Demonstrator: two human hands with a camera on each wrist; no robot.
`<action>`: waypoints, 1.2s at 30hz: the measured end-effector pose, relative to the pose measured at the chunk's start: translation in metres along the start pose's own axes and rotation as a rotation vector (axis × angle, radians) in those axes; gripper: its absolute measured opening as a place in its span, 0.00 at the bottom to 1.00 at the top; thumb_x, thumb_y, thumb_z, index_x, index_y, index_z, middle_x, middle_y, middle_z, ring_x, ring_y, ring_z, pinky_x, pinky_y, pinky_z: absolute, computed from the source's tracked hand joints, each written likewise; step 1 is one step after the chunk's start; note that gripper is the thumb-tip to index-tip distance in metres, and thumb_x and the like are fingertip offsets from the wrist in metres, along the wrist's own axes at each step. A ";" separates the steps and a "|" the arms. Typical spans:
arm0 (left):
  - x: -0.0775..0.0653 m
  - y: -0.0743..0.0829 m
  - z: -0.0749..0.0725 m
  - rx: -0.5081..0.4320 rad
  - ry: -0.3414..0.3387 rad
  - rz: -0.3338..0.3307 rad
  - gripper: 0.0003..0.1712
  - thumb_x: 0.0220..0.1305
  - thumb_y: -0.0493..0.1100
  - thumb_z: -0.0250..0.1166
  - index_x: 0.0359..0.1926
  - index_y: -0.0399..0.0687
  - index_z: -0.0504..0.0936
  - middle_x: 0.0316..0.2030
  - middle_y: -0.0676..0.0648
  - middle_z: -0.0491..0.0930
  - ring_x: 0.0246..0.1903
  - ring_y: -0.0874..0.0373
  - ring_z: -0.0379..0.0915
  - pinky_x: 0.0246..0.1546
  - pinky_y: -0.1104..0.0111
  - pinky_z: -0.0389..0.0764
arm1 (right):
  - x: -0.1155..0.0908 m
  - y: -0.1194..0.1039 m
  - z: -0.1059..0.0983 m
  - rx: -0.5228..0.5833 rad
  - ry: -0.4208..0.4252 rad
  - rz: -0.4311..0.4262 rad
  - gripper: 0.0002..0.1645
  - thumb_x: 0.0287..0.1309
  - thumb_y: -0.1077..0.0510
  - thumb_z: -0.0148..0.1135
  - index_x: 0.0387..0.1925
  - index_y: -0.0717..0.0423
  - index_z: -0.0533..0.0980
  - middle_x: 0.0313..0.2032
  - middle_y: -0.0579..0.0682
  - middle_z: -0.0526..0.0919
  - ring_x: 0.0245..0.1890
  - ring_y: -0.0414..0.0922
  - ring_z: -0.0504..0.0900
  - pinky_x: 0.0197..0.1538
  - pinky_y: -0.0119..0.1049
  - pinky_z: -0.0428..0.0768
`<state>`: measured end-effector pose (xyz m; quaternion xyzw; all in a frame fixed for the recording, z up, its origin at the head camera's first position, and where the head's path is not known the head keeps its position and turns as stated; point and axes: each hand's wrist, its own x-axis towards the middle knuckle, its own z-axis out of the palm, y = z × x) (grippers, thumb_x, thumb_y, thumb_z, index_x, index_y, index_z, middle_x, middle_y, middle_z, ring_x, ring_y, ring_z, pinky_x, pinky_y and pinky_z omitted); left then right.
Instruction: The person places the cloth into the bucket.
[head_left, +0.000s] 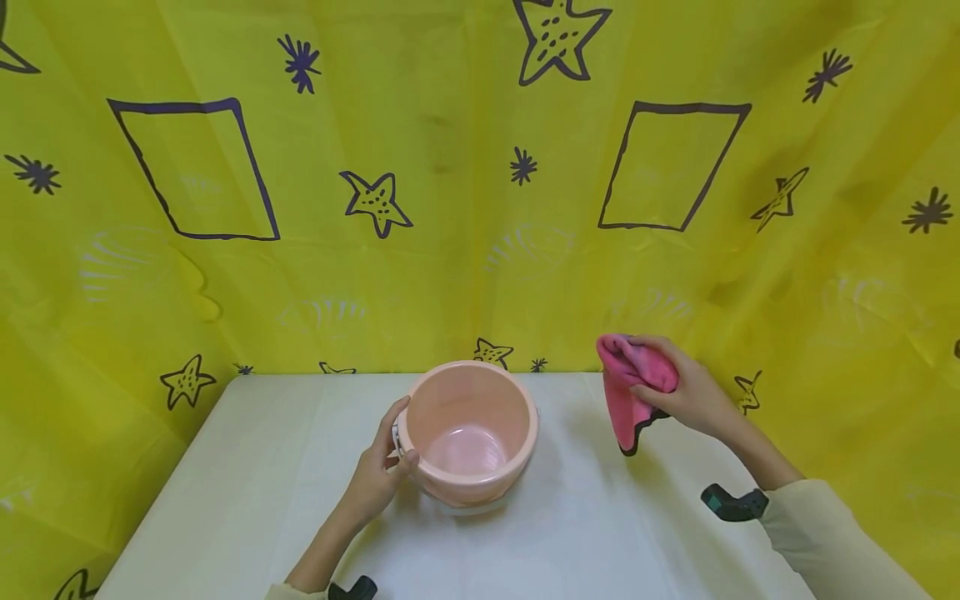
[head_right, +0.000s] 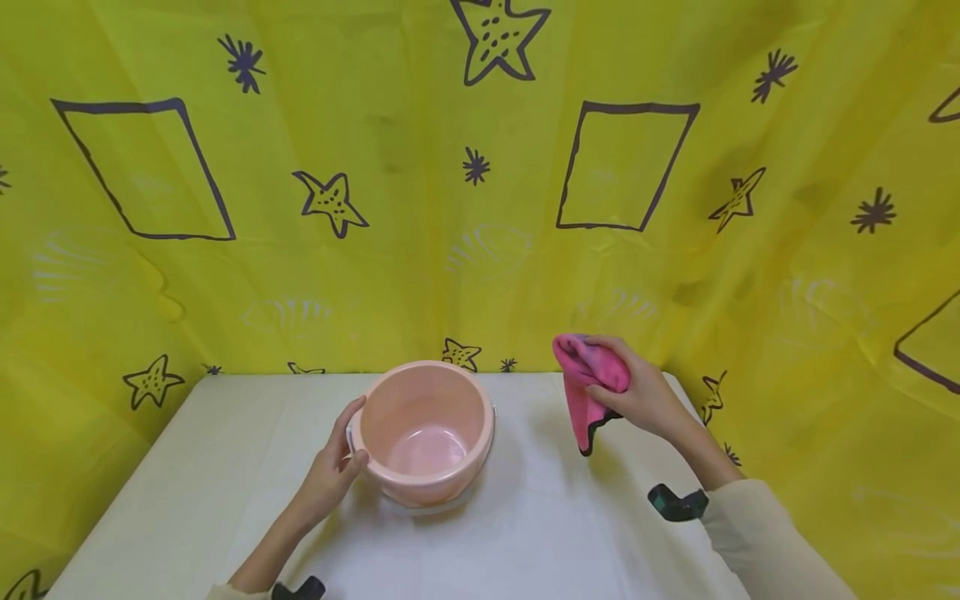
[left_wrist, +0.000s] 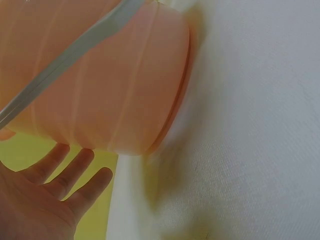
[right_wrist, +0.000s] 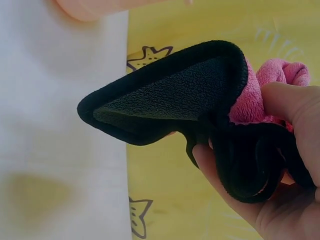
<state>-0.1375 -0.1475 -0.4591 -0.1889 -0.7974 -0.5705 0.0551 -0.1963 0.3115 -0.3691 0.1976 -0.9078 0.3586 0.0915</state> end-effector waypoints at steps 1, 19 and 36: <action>0.000 -0.005 0.000 0.000 0.004 0.006 0.42 0.66 0.44 0.60 0.76 0.62 0.51 0.72 0.45 0.58 0.64 0.42 0.66 0.52 0.59 0.78 | 0.001 0.000 0.000 0.006 -0.001 -0.003 0.40 0.55 0.55 0.71 0.67 0.46 0.64 0.53 0.57 0.75 0.46 0.56 0.76 0.36 0.31 0.82; 0.003 -0.031 0.003 -0.016 0.014 0.009 0.43 0.65 0.42 0.61 0.75 0.69 0.50 0.72 0.49 0.58 0.62 0.46 0.68 0.51 0.63 0.79 | 0.023 -0.025 -0.008 -0.009 -0.037 -0.047 0.41 0.56 0.55 0.71 0.69 0.39 0.63 0.56 0.56 0.73 0.49 0.56 0.73 0.34 0.33 0.83; 0.003 -0.031 0.003 -0.040 0.021 0.023 0.43 0.65 0.46 0.61 0.75 0.69 0.50 0.72 0.48 0.59 0.62 0.45 0.68 0.50 0.62 0.80 | 0.062 -0.066 -0.008 -0.058 -0.065 -0.158 0.41 0.53 0.59 0.73 0.66 0.36 0.66 0.56 0.50 0.75 0.47 0.51 0.76 0.34 0.36 0.83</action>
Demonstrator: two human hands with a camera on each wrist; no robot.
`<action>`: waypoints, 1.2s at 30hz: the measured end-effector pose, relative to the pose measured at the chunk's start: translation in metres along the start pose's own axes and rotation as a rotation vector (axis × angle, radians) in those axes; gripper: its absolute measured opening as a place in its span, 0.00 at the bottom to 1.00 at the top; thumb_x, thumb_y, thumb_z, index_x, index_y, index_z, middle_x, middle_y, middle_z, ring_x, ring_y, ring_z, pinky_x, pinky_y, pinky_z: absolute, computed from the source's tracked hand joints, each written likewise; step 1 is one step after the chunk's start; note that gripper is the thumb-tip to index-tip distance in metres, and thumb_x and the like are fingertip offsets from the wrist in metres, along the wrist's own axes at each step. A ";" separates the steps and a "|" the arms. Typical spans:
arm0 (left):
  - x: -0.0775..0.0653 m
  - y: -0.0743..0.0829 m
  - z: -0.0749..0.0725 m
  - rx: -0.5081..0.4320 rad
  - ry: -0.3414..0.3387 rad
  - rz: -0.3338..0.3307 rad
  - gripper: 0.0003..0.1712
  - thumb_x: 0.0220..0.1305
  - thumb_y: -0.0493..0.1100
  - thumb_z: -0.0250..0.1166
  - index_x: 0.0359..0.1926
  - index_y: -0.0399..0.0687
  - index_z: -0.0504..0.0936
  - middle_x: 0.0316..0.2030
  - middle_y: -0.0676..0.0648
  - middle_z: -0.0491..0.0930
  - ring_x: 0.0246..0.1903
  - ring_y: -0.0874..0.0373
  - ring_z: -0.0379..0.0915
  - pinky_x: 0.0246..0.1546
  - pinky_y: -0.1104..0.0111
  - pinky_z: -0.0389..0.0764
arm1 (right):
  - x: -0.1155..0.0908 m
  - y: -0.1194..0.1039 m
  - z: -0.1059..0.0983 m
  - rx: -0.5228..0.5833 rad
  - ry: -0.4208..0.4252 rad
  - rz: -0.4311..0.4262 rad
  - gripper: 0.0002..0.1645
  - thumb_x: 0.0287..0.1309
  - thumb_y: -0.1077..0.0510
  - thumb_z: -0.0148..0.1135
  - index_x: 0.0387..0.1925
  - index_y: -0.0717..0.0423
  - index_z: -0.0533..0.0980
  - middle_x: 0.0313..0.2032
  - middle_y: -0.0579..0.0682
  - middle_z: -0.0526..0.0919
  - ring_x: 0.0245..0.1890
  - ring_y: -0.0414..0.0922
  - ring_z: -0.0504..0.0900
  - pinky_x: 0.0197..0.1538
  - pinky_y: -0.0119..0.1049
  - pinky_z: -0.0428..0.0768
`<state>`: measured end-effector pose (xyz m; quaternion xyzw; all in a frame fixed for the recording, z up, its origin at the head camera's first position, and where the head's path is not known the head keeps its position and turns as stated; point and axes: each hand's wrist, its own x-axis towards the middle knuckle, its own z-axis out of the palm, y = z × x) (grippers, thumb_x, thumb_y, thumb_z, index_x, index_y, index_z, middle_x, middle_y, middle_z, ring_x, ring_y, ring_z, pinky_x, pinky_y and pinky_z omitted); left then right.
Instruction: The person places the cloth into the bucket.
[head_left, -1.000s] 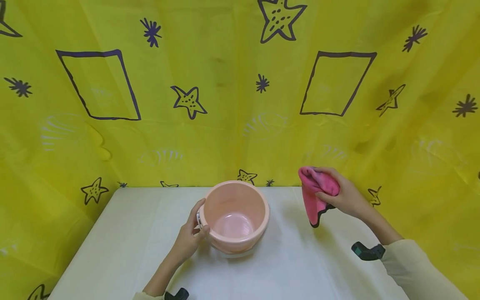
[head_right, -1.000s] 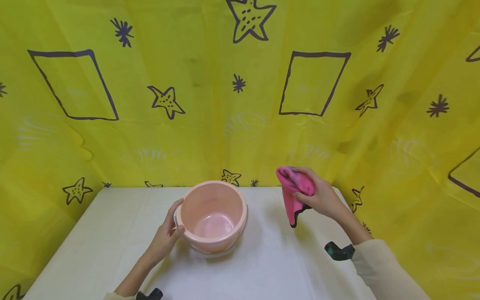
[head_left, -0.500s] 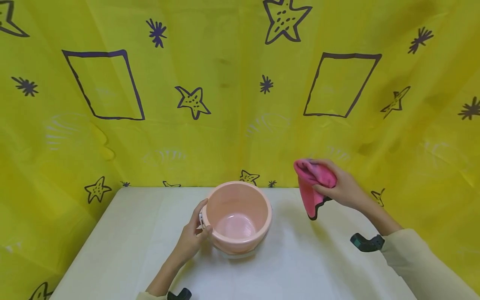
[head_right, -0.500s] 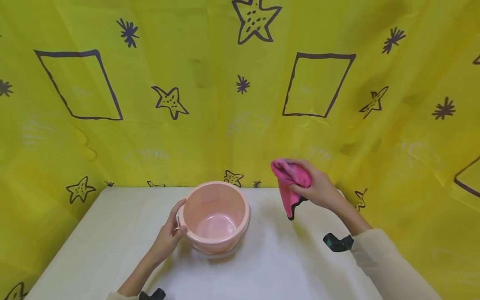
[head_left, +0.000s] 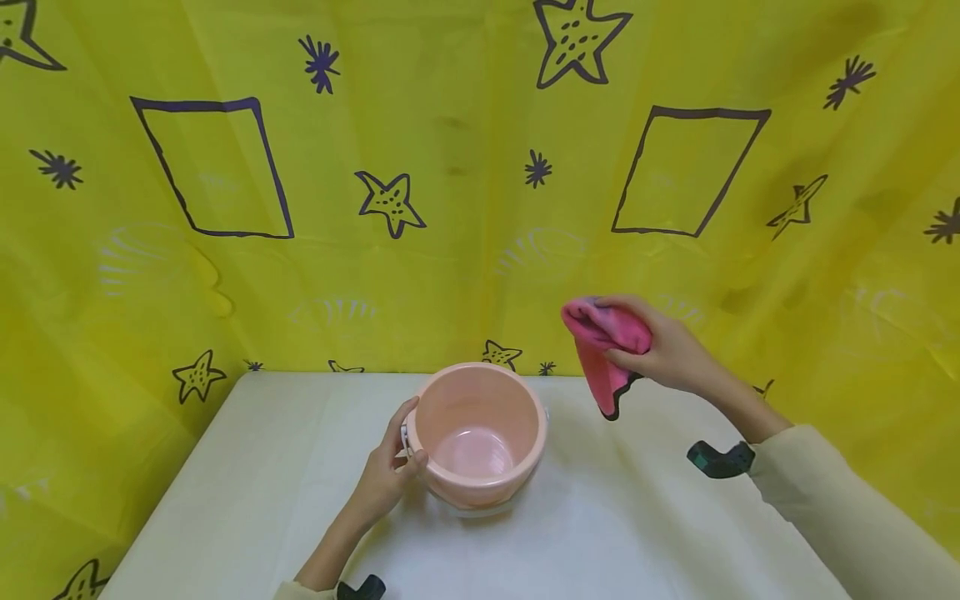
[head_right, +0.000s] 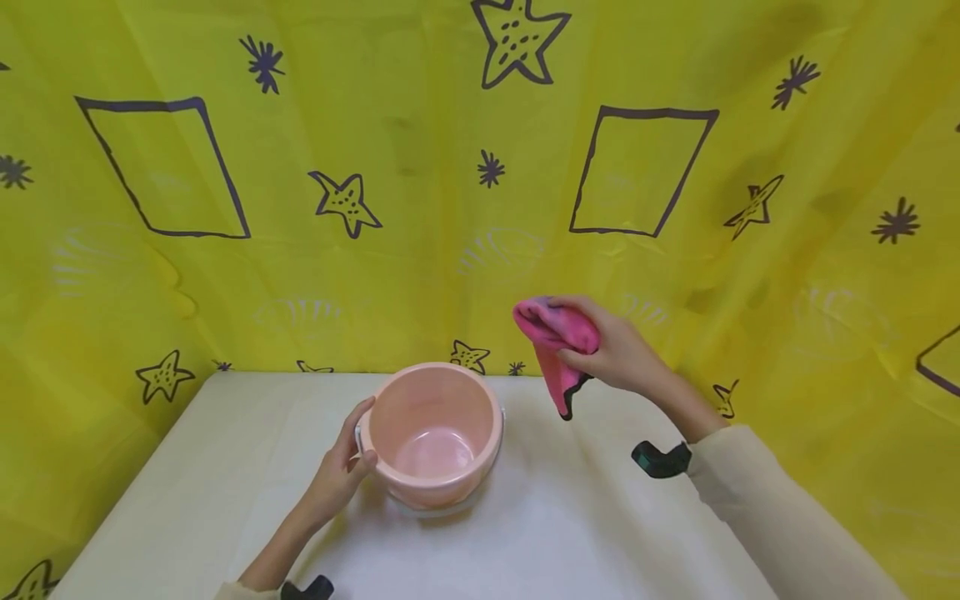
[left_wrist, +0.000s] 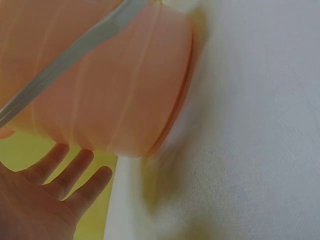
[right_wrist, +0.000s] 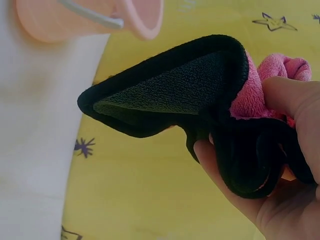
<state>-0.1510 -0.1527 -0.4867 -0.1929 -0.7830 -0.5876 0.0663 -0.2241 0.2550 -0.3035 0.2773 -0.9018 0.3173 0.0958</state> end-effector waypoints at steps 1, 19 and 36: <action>0.000 0.000 0.000 0.006 0.000 -0.003 0.43 0.65 0.46 0.61 0.75 0.69 0.50 0.72 0.49 0.59 0.62 0.45 0.68 0.50 0.63 0.79 | 0.003 -0.003 0.000 -0.007 -0.004 -0.006 0.41 0.53 0.59 0.73 0.66 0.36 0.66 0.57 0.50 0.74 0.47 0.51 0.76 0.34 0.36 0.83; 0.000 -0.002 0.000 0.022 0.004 -0.023 0.43 0.65 0.46 0.62 0.75 0.71 0.51 0.71 0.49 0.60 0.59 0.45 0.70 0.47 0.64 0.80 | 0.044 -0.064 0.009 0.004 -0.110 -0.118 0.42 0.53 0.55 0.73 0.66 0.29 0.65 0.54 0.45 0.76 0.46 0.47 0.77 0.37 0.37 0.83; 0.001 -0.001 0.000 0.003 0.011 -0.020 0.44 0.63 0.47 0.62 0.75 0.71 0.51 0.70 0.48 0.63 0.60 0.47 0.69 0.47 0.64 0.80 | 0.080 -0.093 0.052 0.009 -0.215 -0.307 0.38 0.52 0.56 0.73 0.64 0.37 0.69 0.51 0.42 0.78 0.43 0.42 0.77 0.41 0.36 0.81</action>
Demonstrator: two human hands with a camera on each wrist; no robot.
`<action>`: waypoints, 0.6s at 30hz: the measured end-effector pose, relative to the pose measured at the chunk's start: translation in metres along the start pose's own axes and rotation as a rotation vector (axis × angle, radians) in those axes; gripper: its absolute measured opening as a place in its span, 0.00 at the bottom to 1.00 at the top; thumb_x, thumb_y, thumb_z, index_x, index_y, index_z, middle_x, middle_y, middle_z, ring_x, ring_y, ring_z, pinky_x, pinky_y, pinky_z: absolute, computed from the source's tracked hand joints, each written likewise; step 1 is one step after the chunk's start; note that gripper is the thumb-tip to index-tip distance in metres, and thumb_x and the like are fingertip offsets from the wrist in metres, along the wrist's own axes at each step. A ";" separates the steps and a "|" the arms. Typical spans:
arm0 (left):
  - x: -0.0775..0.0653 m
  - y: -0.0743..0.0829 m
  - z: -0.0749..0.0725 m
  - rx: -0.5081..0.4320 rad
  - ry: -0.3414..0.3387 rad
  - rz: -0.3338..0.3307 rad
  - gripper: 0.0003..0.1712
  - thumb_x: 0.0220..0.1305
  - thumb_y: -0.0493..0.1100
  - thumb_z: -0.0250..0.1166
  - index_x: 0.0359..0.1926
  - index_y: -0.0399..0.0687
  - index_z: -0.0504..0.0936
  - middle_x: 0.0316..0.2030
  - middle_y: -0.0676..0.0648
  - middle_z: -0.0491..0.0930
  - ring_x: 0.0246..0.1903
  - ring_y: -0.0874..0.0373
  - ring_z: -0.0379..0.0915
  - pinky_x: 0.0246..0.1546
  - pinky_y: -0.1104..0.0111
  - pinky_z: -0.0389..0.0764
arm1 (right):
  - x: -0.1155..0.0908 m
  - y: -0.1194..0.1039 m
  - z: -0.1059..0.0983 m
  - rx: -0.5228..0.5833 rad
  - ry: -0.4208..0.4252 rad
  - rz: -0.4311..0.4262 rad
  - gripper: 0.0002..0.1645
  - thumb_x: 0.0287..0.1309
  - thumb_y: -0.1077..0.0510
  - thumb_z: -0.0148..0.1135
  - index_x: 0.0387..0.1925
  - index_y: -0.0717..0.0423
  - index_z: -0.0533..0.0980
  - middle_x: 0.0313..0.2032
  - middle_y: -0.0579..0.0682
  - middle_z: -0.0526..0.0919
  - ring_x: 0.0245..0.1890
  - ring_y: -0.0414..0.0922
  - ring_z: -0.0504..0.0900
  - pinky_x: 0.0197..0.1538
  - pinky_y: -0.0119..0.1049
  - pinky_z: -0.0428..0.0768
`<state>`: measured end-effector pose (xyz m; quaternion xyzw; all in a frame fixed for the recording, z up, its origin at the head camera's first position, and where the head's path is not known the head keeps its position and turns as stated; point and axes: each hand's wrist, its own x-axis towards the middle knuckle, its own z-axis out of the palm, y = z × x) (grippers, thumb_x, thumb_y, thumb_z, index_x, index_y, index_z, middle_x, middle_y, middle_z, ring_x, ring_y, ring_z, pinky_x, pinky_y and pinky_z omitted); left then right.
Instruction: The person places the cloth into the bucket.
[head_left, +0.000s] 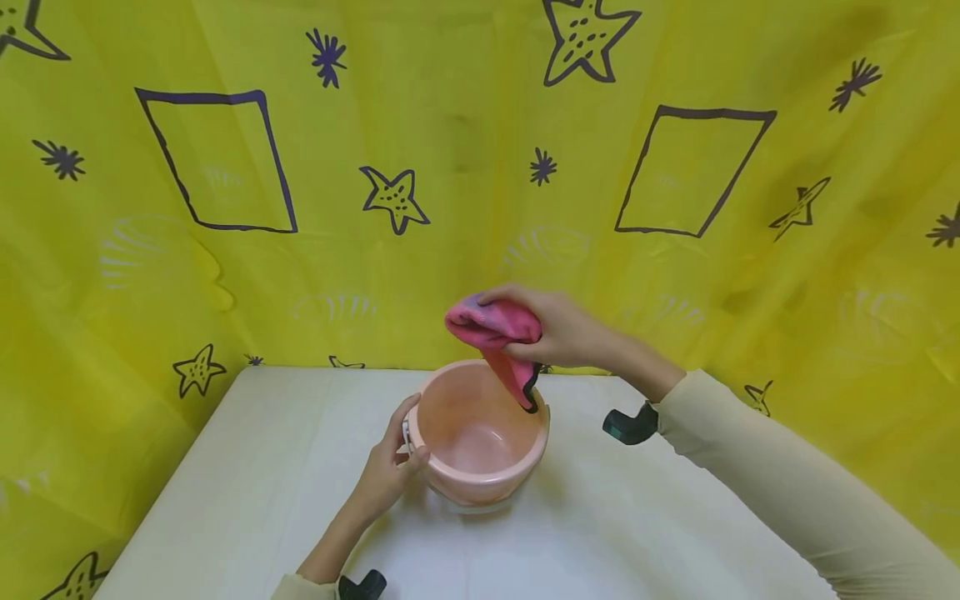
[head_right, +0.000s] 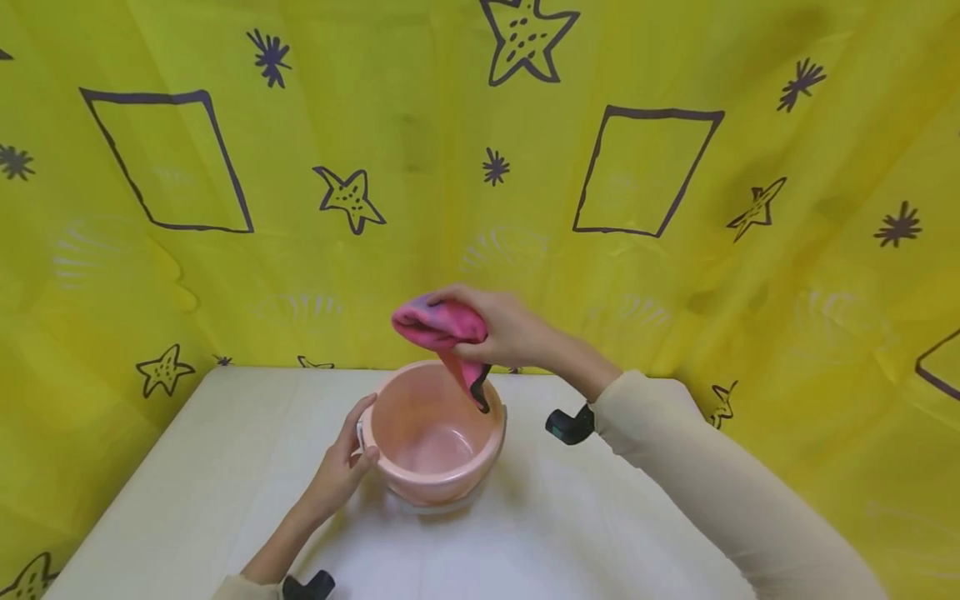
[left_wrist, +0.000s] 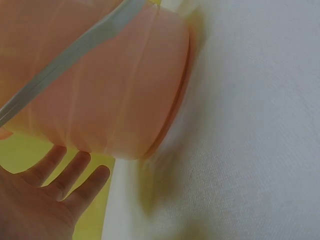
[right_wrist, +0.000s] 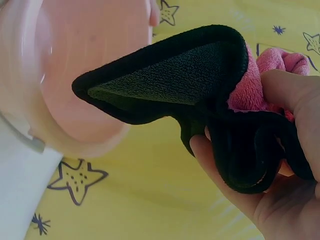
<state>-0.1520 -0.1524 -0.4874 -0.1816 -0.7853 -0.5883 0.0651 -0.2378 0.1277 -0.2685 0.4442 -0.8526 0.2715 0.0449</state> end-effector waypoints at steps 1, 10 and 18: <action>0.000 0.000 0.000 0.002 0.000 -0.004 0.44 0.63 0.47 0.62 0.75 0.71 0.51 0.70 0.48 0.63 0.60 0.48 0.69 0.47 0.64 0.80 | 0.002 0.000 0.003 -0.003 -0.004 0.002 0.38 0.52 0.56 0.73 0.64 0.36 0.69 0.51 0.42 0.78 0.43 0.41 0.77 0.41 0.35 0.81; 0.001 -0.002 0.001 0.010 0.002 -0.009 0.43 0.63 0.50 0.63 0.75 0.72 0.52 0.70 0.46 0.63 0.60 0.47 0.68 0.47 0.64 0.80 | 0.008 0.008 0.028 0.040 -0.054 0.010 0.38 0.52 0.58 0.72 0.63 0.37 0.69 0.50 0.43 0.79 0.42 0.42 0.78 0.40 0.36 0.81; 0.001 -0.004 -0.001 0.015 0.004 0.019 0.43 0.63 0.48 0.64 0.75 0.68 0.53 0.68 0.41 0.65 0.59 0.44 0.69 0.46 0.64 0.81 | 0.006 0.017 0.049 0.062 -0.231 0.089 0.36 0.55 0.57 0.70 0.63 0.31 0.68 0.47 0.40 0.79 0.41 0.40 0.79 0.40 0.33 0.81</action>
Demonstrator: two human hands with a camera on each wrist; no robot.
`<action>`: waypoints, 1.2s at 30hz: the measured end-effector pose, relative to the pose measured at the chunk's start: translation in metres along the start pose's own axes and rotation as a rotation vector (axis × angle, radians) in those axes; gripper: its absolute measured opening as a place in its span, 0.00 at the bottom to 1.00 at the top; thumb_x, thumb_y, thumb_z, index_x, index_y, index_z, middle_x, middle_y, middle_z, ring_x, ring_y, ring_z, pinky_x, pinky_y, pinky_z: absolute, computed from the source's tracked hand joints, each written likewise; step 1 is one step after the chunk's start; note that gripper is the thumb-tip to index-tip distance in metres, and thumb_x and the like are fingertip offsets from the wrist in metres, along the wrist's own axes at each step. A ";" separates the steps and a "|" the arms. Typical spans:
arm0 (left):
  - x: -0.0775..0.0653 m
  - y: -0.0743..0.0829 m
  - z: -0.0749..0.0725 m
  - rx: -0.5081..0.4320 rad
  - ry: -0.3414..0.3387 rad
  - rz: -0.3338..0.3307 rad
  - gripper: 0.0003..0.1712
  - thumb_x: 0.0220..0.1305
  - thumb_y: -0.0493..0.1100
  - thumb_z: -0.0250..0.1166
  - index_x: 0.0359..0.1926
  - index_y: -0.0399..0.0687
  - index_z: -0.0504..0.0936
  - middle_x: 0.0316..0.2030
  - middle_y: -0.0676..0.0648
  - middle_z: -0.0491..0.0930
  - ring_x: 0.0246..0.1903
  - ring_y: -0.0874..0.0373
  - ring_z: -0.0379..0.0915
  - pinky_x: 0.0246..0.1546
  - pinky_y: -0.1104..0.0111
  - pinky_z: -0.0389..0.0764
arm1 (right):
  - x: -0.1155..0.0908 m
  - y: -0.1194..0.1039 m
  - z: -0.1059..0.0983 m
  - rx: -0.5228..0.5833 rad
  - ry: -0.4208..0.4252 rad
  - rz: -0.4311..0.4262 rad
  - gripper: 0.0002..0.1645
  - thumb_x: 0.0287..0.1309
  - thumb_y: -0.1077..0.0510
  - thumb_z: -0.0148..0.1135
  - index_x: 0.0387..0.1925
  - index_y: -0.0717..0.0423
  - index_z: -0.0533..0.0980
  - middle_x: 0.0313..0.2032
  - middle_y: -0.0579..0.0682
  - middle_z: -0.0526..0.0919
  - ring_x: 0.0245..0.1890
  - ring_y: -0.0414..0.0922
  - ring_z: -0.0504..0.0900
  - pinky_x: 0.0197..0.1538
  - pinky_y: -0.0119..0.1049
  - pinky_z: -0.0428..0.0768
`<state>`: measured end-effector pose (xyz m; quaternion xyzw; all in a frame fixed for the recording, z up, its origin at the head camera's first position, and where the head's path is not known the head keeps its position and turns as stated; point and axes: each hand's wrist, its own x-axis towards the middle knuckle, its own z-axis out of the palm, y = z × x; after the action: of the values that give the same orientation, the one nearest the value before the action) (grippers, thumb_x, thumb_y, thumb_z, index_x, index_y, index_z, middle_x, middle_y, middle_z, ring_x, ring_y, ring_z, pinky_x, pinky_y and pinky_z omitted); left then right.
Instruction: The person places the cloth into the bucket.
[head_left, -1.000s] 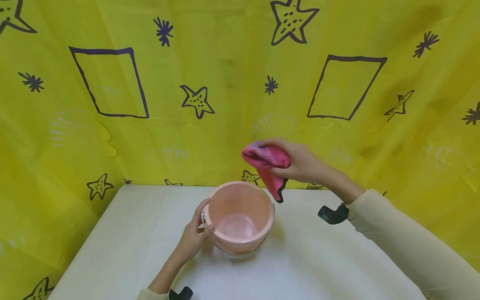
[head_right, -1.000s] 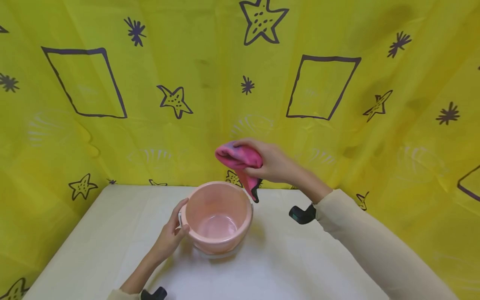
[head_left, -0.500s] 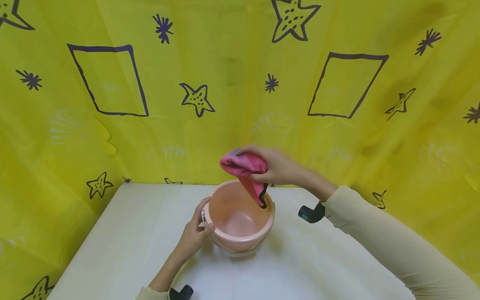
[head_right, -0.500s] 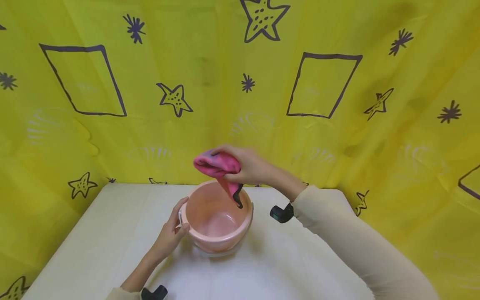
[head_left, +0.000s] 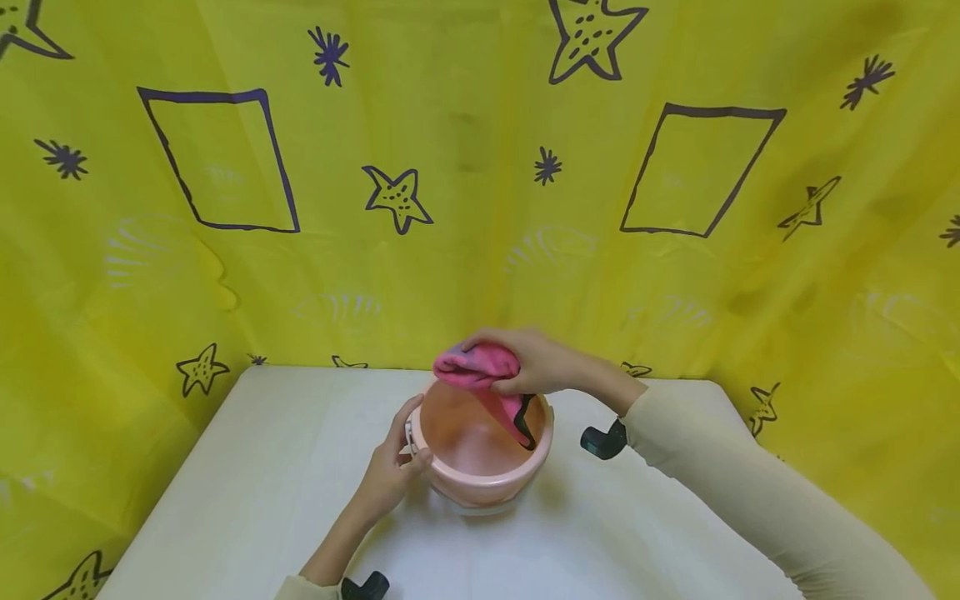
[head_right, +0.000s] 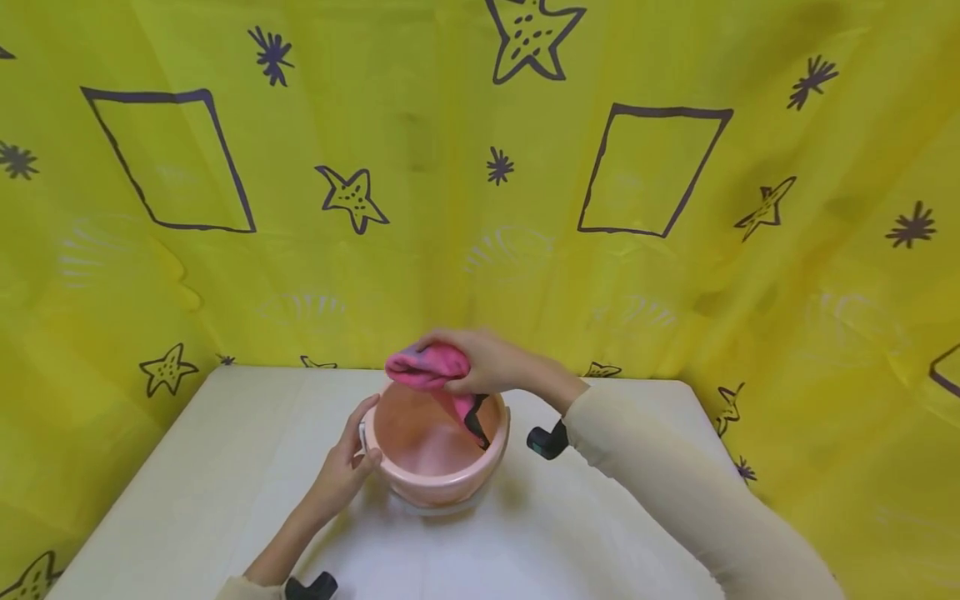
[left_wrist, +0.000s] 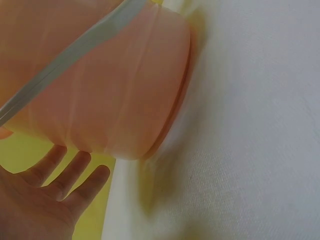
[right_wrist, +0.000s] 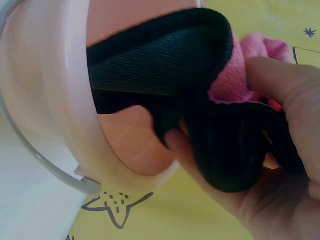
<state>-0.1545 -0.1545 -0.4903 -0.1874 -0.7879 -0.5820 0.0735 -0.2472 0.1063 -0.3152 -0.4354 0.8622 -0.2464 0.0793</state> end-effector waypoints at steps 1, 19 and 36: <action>0.000 0.000 0.000 -0.001 0.002 -0.004 0.43 0.63 0.48 0.64 0.74 0.69 0.53 0.68 0.40 0.65 0.59 0.45 0.69 0.46 0.64 0.81 | 0.001 0.000 0.001 0.012 -0.025 0.010 0.36 0.55 0.58 0.69 0.62 0.29 0.68 0.46 0.39 0.78 0.40 0.41 0.79 0.39 0.33 0.81; 0.000 0.000 0.001 -0.002 0.000 -0.042 0.42 0.64 0.49 0.64 0.74 0.71 0.53 0.70 0.42 0.61 0.60 0.46 0.69 0.47 0.60 0.80 | 0.012 0.008 0.024 0.049 -0.292 0.064 0.38 0.53 0.55 0.73 0.63 0.30 0.69 0.51 0.39 0.74 0.48 0.43 0.75 0.43 0.33 0.80; 0.000 0.006 0.001 -0.008 -0.003 -0.025 0.44 0.64 0.38 0.62 0.75 0.62 0.52 0.68 0.37 0.65 0.59 0.42 0.69 0.47 0.62 0.80 | 0.015 0.009 0.028 0.117 -0.302 -0.001 0.43 0.53 0.51 0.73 0.69 0.34 0.64 0.63 0.41 0.72 0.61 0.48 0.71 0.60 0.50 0.73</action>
<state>-0.1524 -0.1520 -0.4855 -0.1784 -0.7878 -0.5860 0.0643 -0.2527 0.0888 -0.3425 -0.4626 0.8245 -0.2278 0.2329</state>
